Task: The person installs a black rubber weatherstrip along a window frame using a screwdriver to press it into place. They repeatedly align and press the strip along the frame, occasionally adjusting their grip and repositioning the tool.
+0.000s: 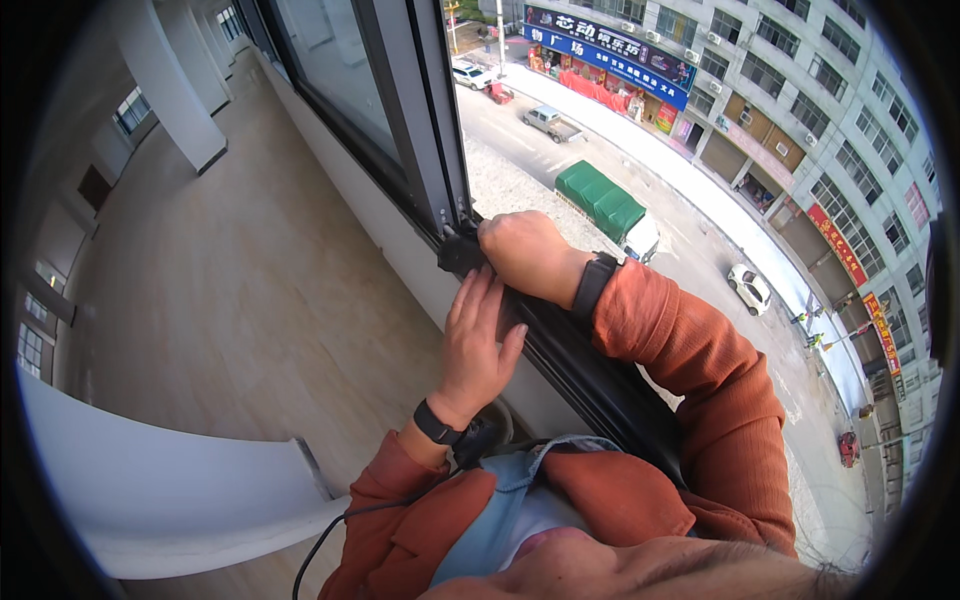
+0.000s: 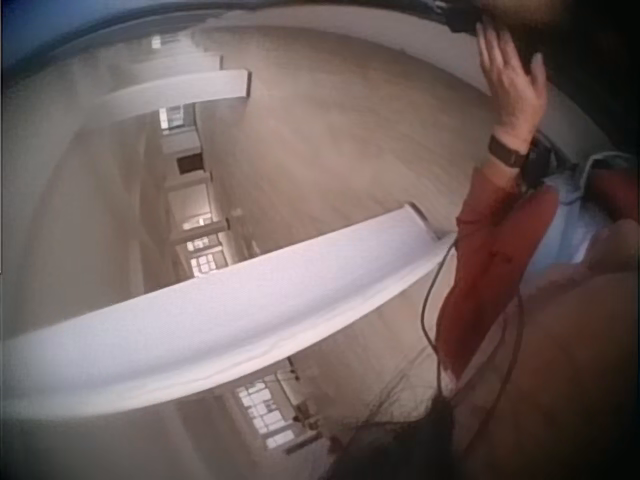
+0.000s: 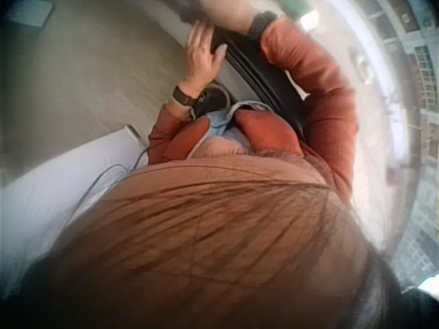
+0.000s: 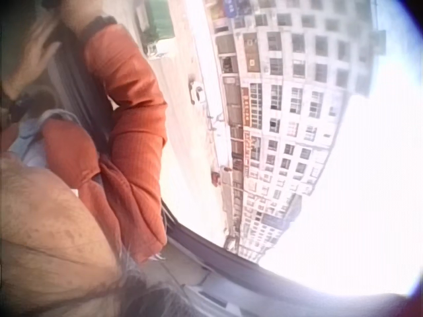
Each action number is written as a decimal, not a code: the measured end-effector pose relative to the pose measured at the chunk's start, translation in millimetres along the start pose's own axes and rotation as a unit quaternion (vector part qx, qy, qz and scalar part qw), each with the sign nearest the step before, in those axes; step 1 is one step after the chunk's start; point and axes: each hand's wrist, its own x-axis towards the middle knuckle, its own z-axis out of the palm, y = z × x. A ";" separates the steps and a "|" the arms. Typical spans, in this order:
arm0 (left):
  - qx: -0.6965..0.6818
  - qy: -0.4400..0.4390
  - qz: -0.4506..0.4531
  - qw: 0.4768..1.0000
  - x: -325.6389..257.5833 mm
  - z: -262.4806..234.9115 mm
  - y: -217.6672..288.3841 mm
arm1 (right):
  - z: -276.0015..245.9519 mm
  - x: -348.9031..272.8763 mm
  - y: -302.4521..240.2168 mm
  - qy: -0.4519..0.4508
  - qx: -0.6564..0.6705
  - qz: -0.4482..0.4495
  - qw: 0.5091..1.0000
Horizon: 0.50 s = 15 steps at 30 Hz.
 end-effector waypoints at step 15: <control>0.013 -0.024 0.047 0.999 216.0 -345.5 -330.9 | -54.6 491.5 -89.0 -0.078 0.007 -0.057 0.995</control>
